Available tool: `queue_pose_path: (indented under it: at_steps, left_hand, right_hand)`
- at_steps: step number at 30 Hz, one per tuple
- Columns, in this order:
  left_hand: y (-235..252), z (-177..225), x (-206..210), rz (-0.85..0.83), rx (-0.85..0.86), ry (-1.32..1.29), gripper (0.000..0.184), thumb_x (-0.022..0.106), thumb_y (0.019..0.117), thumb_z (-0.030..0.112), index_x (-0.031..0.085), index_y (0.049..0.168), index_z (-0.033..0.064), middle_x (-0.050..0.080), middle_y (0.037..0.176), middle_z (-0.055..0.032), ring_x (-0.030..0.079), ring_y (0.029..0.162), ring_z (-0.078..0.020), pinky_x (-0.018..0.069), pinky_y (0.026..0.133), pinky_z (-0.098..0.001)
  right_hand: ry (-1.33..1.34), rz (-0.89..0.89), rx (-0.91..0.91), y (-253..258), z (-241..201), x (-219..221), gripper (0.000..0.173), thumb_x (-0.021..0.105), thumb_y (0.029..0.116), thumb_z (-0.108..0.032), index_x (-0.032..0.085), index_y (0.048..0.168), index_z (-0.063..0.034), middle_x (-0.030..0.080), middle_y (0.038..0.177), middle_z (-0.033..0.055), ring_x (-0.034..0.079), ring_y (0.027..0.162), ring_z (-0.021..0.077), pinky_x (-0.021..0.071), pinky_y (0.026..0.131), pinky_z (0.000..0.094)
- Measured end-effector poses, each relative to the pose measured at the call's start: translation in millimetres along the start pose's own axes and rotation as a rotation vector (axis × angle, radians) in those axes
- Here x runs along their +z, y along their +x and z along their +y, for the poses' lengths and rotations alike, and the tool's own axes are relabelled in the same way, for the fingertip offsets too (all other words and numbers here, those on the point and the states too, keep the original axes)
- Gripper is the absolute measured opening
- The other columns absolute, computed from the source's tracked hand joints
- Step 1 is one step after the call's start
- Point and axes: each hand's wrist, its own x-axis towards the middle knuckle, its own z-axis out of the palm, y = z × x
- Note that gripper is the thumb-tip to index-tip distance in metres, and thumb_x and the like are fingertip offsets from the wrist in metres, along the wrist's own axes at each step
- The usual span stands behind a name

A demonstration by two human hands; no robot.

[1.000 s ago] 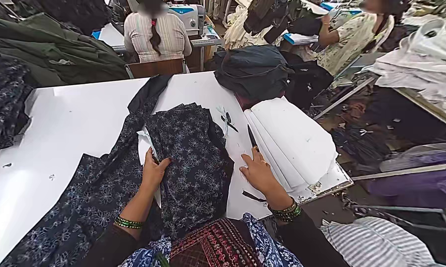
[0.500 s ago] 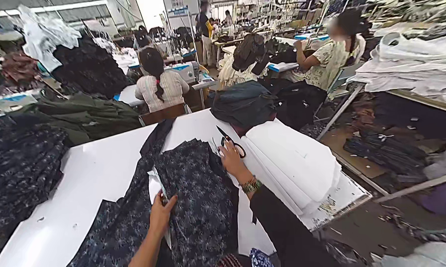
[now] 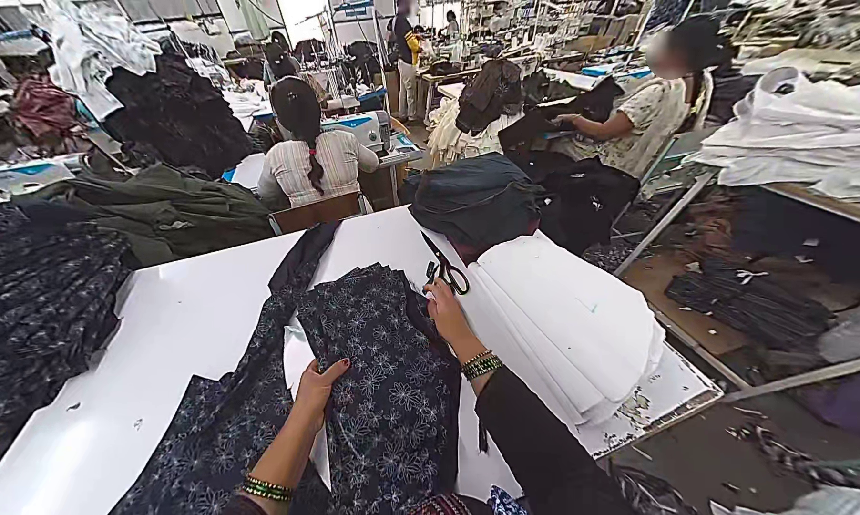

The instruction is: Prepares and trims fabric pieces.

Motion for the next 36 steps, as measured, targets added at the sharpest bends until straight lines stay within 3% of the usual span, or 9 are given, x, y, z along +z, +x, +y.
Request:
queue_pose_path:
  at_steps: [4,9,18,20,21,23,27,32,36]
  left_hand:
    - [-3.6,-3.5,-3.9,0.031,0.024,-0.060,0.032,0.065,0.0951,-0.001,0.053,0.124,-0.0058,0.068,0.094,-0.0113,0.068,0.076,-0.0100,0.0582,0.071,-0.0265]
    - [-6.1,-7.5,-11.1,0.065,0.045,-0.077,0.033,0.062,0.0967,-0.001,0.051,0.127,-0.0057,0.066,0.099,-0.0121,0.066,0.080,-0.0088,0.0566,0.073,-0.0249]
    - [-4.7,-14.0,-25.5,0.030,0.052,-0.010,0.042,0.063,0.0977,0.003,0.047,0.136,-0.0059,0.065,0.111,-0.0172,0.066,0.089,-0.0131,0.0558,0.080,-0.0293]
    - [-4.2,-15.8,-26.9,0.028,0.066,0.009,0.041,0.063,0.0980,0.004,0.049,0.135,-0.0056,0.066,0.110,-0.0168,0.067,0.089,-0.0130,0.0563,0.080,-0.0301]
    - [-3.2,-15.3,-26.1,0.027,0.065,0.022,0.042,0.063,0.0985,0.005,0.048,0.136,-0.0053,0.065,0.112,-0.0172,0.067,0.091,-0.0136,0.0564,0.082,-0.0313]
    - [-4.7,-14.2,-26.3,0.028,0.051,0.049,0.044,0.063,0.0994,0.007,0.048,0.139,-0.0051,0.064,0.118,-0.0199,0.066,0.096,-0.0173,0.0554,0.087,-0.0362]
    - [-4.4,-12.6,-25.5,0.003,0.065,0.065,0.042,0.063,0.0986,0.006,0.049,0.137,-0.0044,0.064,0.117,-0.0176,0.066,0.095,-0.0138,0.0555,0.085,-0.0324]
    - [-6.2,-12.7,-25.4,0.000,0.060,0.055,0.041,0.062,0.0991,0.005,0.048,0.137,-0.0051,0.065,0.111,-0.0172,0.066,0.089,-0.0139,0.0561,0.081,-0.0317]
    - [-8.8,-11.3,-23.9,0.006,0.043,0.074,0.040,0.062,0.0989,0.006,0.049,0.135,-0.0061,0.066,0.109,-0.0182,0.067,0.090,-0.0163,0.0565,0.082,-0.0336]
  right_hand:
    - [-0.399,-0.039,-0.022,33.2,4.5,19.9,0.052,0.043,0.1008,-0.002,0.043,0.153,0.0011,0.023,0.164,0.0307,0.019,0.154,0.0461,0.0162,0.125,0.0577]
    - [-0.583,-0.188,0.076,59.9,2.7,23.2,0.079,0.039,0.1053,-0.054,0.030,0.157,0.0050,0.019,0.164,0.0328,0.010,0.156,0.0455,0.0014,0.124,0.0632]
    - [-0.475,-0.527,-0.101,-41.2,-1.6,-6.7,0.058,0.040,0.1028,-0.004,0.026,0.158,0.0065,0.019,0.167,0.0256,0.017,0.157,0.0381,0.0121,0.125,0.0566]
    - [-0.458,-0.620,-0.028,-77.8,-23.2,-44.8,0.044,0.045,0.1062,-0.016,0.053,0.144,0.0054,0.050,0.150,0.0262,0.047,0.141,0.0388,0.0335,0.116,0.0556]
    - [-0.440,-0.693,0.017,-89.2,-38.3,-71.2,0.039,0.049,0.1072,-0.026,0.065,0.123,0.0054,0.067,0.119,0.0272,0.063,0.115,0.0406,0.0460,0.098,0.0570]
    - [-0.397,-0.855,0.105,-102.5,-59.5,-116.1,0.046,0.054,0.1055,-0.040,0.067,0.121,0.0014,0.070,0.097,0.0236,0.069,0.091,0.0388,0.0514,0.085,0.0574]
    - [-0.415,-0.605,0.125,-83.3,-48.1,-134.7,0.047,0.055,0.1050,-0.034,0.059,0.138,-0.0013,0.066,0.122,0.0249,0.062,0.116,0.0399,0.0445,0.103,0.0576]
    - [-0.308,-0.292,0.230,-4.3,0.6,-77.6,0.073,0.065,0.0992,-0.034,0.033,0.160,-0.0099,0.006,0.168,0.0282,0.013,0.154,0.0491,0.0225,0.122,0.0590]
    - [-0.354,-0.134,0.230,47.4,26.0,-20.8,0.066,0.058,0.1027,-0.035,0.036,0.158,-0.0061,0.018,0.166,0.0300,0.011,0.155,0.0489,0.0164,0.125,0.0588]
